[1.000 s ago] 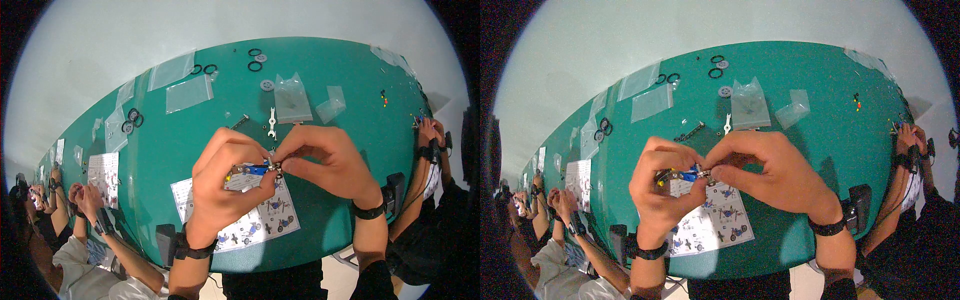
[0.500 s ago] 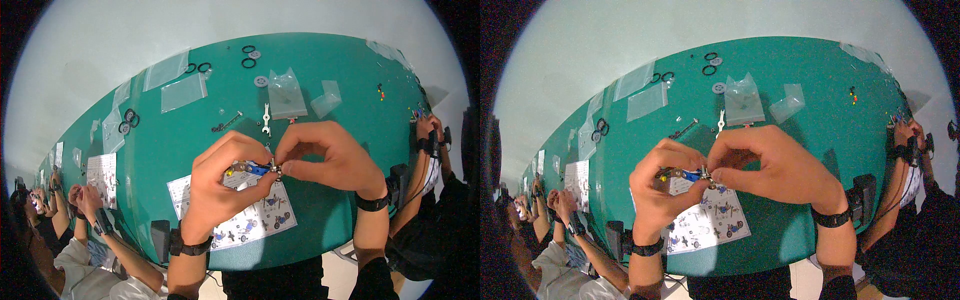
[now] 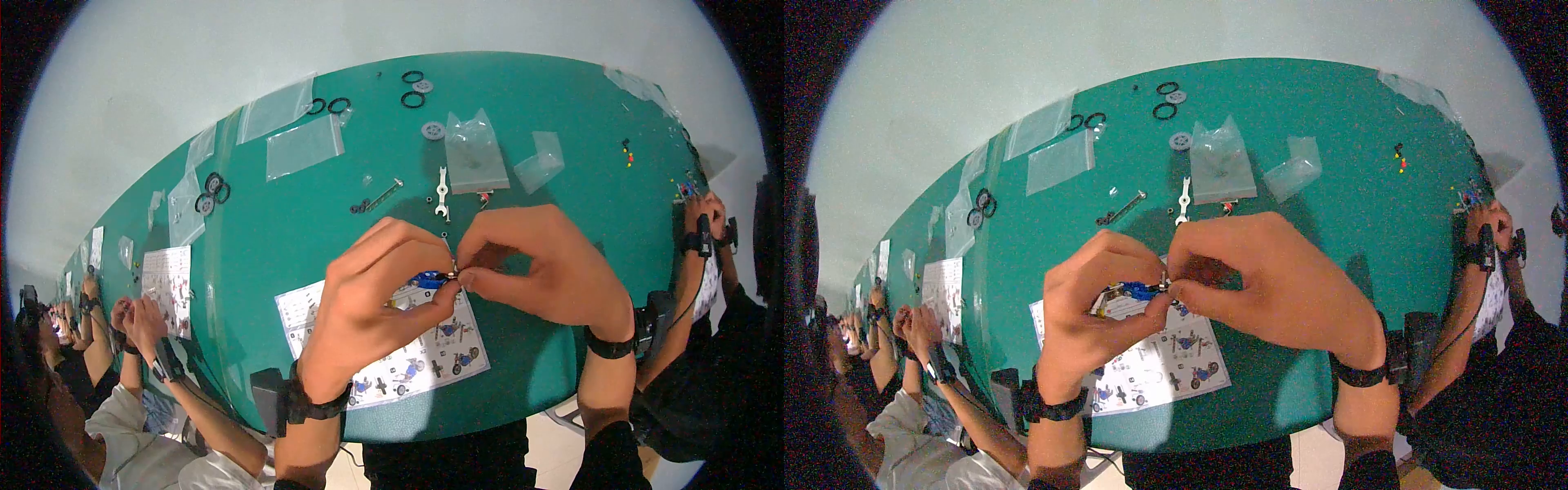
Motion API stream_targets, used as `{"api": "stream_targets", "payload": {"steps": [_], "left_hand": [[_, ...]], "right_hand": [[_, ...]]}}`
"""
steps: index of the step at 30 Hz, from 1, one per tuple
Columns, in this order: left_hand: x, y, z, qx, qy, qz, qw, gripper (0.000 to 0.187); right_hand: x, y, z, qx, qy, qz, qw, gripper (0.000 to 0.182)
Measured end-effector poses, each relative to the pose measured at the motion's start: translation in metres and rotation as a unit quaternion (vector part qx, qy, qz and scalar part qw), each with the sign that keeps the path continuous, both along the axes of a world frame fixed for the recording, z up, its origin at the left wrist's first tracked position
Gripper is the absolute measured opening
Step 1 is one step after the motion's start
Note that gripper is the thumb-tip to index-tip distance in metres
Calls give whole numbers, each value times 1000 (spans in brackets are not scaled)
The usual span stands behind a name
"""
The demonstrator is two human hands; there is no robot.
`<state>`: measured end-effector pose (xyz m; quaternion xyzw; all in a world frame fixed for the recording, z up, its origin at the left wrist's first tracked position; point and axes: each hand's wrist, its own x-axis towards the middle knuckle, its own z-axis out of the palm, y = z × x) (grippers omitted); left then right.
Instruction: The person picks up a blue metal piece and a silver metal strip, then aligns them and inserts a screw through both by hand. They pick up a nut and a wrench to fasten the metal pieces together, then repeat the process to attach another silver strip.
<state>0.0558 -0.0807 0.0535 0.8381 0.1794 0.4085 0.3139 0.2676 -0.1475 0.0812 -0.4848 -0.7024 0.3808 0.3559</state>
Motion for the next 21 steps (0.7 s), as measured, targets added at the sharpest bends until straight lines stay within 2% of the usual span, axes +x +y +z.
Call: {"api": "stream_targets", "payload": {"steps": [8, 11, 14, 17, 21], "left_hand": [[3, 2, -4, 57, 27, 12, 998, 34], [3, 0, -5, 74, 41, 22, 996, 30], [3, -6, -4, 104, 86, 64, 989, 35], [4, -10, -9, 70, 76, 59, 993, 35], [2, -5, -8, 106, 70, 46, 991, 30]], "right_hand": [[-1, 1, -8, 37, -44, 3, 998, 15], [-6, 1, -12, 26, -28, -34, 999, 17], [-12, 2, -11, -44, -15, -85, 995, 18], [-14, 4, -18, -134, -5, -118, 984, 24], [-11, 6, -10, -166, 61, -87, 980, 30]]}}
